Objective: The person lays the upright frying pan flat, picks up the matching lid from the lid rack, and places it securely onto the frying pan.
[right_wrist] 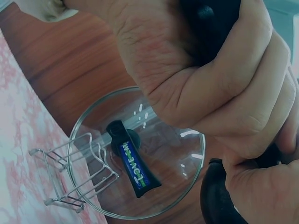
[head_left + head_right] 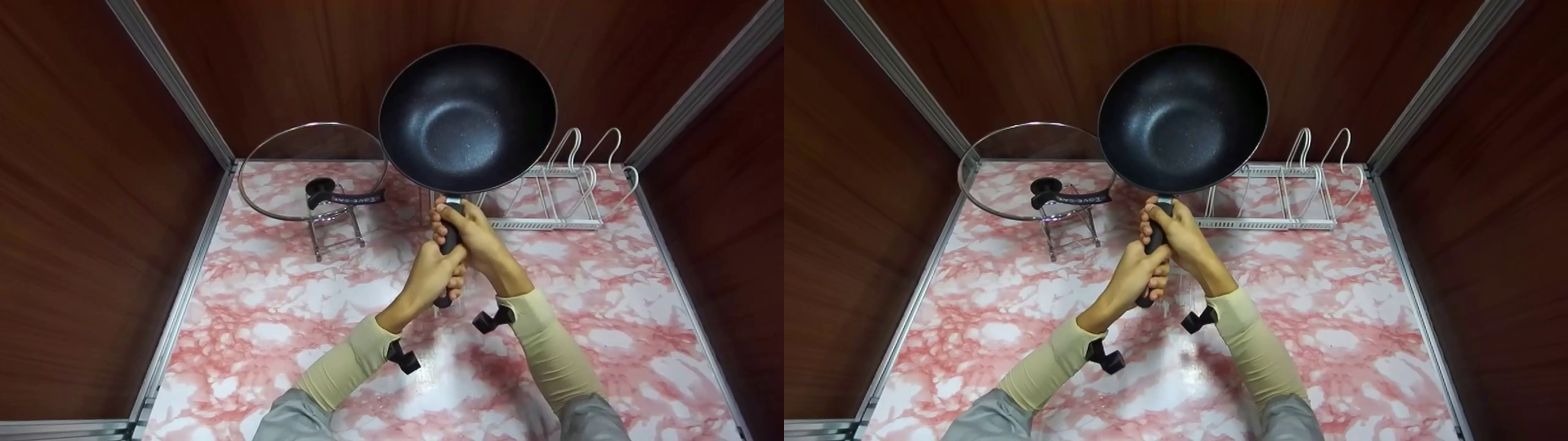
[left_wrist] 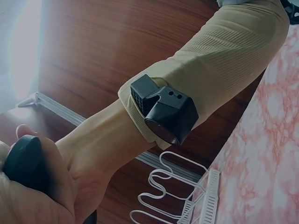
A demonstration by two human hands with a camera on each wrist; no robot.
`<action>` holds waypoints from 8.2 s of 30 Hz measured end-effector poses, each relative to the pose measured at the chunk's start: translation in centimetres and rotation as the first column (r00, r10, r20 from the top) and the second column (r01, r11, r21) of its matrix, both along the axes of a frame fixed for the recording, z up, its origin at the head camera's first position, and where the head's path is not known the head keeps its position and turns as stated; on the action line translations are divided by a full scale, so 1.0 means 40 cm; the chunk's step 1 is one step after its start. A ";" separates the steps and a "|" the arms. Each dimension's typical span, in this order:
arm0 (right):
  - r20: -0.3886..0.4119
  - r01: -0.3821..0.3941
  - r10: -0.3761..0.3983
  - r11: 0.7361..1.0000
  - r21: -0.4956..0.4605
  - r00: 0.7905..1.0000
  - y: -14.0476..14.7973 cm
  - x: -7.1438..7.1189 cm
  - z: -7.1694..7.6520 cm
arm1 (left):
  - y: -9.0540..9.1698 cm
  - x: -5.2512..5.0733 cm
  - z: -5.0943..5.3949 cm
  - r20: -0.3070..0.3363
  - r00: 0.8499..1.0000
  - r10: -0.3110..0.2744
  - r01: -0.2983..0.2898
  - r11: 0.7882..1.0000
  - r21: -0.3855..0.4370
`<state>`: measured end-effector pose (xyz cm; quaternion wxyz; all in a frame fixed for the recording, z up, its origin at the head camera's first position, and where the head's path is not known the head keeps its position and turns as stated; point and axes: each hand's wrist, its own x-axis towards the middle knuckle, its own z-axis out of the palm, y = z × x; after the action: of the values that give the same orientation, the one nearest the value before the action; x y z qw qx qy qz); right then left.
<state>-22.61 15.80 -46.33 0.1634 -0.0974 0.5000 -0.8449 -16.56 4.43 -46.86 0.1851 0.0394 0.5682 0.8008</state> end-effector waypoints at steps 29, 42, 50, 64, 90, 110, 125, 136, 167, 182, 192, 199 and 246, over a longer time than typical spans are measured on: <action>0.030 -0.022 0.024 0.997 -0.075 0.999 -0.004 -0.001 -0.039 | -0.008 -0.004 -0.016 0.026 1.000 0.002 0.001 0.996 -0.092; 0.042 -0.050 0.056 0.991 -0.124 0.998 -0.005 -0.001 -0.048 | -0.010 -0.006 -0.018 0.039 0.999 0.002 0.003 0.992 -0.126; 0.074 -0.040 0.049 0.992 -0.119 0.996 -0.006 -0.003 -0.052 | -0.012 -0.005 -0.017 0.048 0.999 0.010 -0.003 0.991 -0.132; 0.086 -0.043 0.046 0.998 -0.035 0.995 0.001 -0.010 -0.048 | -0.017 -0.009 -0.014 0.056 0.998 0.011 -0.005 0.995 -0.100; 0.110 -0.040 0.010 0.961 0.272 0.994 0.053 -0.010 -0.046 | -0.031 -0.014 -0.010 0.089 0.996 -0.020 0.025 0.998 -0.058; -0.011 -0.008 0.019 0.781 0.624 1.000 0.157 -0.024 -0.034 | -0.034 -0.010 -0.011 0.088 0.996 -0.008 0.015 0.997 -0.081; -0.050 0.111 -0.106 0.707 0.699 0.993 0.270 -0.046 0.006 | -0.036 -0.010 -0.010 0.091 0.996 -0.008 0.015 0.997 -0.069; -0.030 0.180 -0.216 0.720 0.670 0.976 0.362 -0.086 0.034 | -0.034 -0.011 -0.015 0.091 0.996 -0.005 0.012 0.998 -0.068; -0.098 0.314 -0.369 0.589 0.745 0.924 0.418 -0.282 0.099 | -0.045 -0.015 -0.008 0.119 0.993 -0.014 0.023 0.997 -0.076; -0.171 0.320 -0.300 0.572 0.755 0.939 0.405 -0.313 0.096 | -0.054 -0.016 -0.009 0.110 0.994 -0.027 0.035 0.997 -0.067; -0.244 0.395 -0.330 0.550 0.735 0.912 0.397 -0.311 0.090 | -0.058 -0.018 -0.011 0.096 0.995 -0.031 0.038 0.996 -0.078; -0.246 0.423 -0.358 0.592 0.687 0.901 0.395 -0.308 0.086 | -0.061 -0.015 -0.010 0.084 0.996 -0.018 0.027 0.993 -0.112; -0.094 0.391 -0.442 0.649 0.652 0.892 0.374 -0.272 0.115 | -0.174 -0.031 0.006 0.052 0.995 -0.082 0.094 0.948 -0.305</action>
<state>-33.48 30.76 -41.72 0.0067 0.1147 0.7660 -0.6325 -17.82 -2.51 -46.64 0.2352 0.0200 0.6799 0.6943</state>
